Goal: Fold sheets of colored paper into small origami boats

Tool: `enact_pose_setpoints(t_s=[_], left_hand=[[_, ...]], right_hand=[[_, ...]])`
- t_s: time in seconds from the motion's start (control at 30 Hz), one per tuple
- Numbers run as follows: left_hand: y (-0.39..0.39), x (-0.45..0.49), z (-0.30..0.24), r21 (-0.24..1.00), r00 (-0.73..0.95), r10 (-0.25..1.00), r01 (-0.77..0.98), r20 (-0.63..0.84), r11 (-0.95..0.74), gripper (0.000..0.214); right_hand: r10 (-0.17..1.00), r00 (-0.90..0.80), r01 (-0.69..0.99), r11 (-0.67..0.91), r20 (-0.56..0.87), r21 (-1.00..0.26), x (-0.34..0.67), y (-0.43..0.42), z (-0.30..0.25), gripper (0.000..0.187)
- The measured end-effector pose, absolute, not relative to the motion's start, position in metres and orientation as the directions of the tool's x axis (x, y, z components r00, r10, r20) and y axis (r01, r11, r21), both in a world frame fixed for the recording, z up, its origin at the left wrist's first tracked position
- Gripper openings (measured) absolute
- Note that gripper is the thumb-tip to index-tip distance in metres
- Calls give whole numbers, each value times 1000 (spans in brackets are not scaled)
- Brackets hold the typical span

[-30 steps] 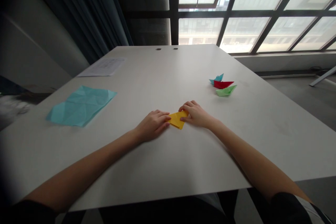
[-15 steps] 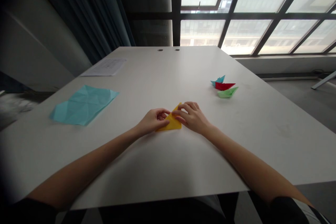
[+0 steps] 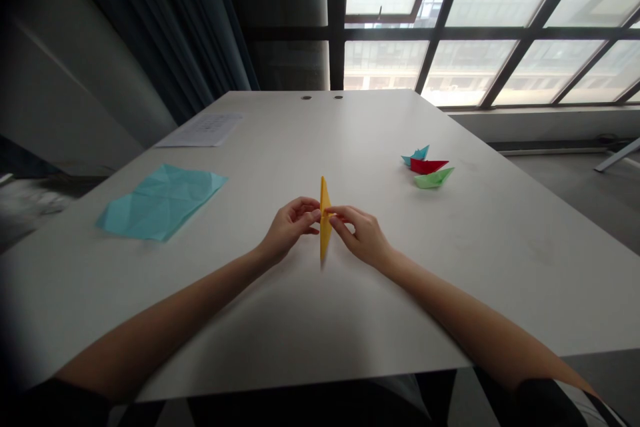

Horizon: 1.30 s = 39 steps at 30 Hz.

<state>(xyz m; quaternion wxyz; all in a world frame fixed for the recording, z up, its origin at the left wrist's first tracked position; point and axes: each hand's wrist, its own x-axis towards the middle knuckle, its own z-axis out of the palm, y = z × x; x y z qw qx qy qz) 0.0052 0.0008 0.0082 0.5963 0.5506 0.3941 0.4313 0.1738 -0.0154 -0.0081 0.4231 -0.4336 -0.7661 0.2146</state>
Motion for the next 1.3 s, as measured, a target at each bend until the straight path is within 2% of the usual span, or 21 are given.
enact_pose_setpoints(t_s=[0.13, 0.3, 0.47, 0.6, 0.7, 0.87, 1.07, 1.17, 1.3], left_hand=[[1, 5, 7, 998, 323, 946, -53, -20, 39, 31], [1, 4, 5, 998, 283, 959, -41, -28, 41, 41], [6, 1, -1, 998, 350, 937, -45, -15, 33, 39], [12, -1, -9, 999, 398, 917, -31, 22, -11, 35], [10, -1, -11, 993, 390, 917, 47, 84, -111, 34], [-3, 5, -10, 914, 352, 917, 277, 191, -296, 36], [-8, 12, -16, 925, 355, 913, 238, 201, -297, 29], [-8, 14, -17, 917, 352, 908, 238, 226, -321, 25], [-9, 15, -16, 833, 365, 875, 333, 317, -441, 30]], right_hand=[[870, -236, 341, 491, 433, -802, 171, -16, -10, 23], [873, -254, 310, 482, 417, -820, 170, -14, -16, 31], [875, -283, 278, 468, 394, -839, 172, -12, -19, 35], [868, -319, 266, 467, 380, -843, 174, -10, -20, 30], [871, -305, 308, 472, 384, -826, 175, -9, -21, 29], [858, -291, 388, 510, 423, -768, 171, -11, -24, 25], [776, -377, 517, 630, 506, -580, 165, -19, -22, 42], [791, -365, 561, 608, 491, -562, 163, -20, -19, 47], [798, -302, 563, 590, 521, -578, 165, -17, -17, 40]])
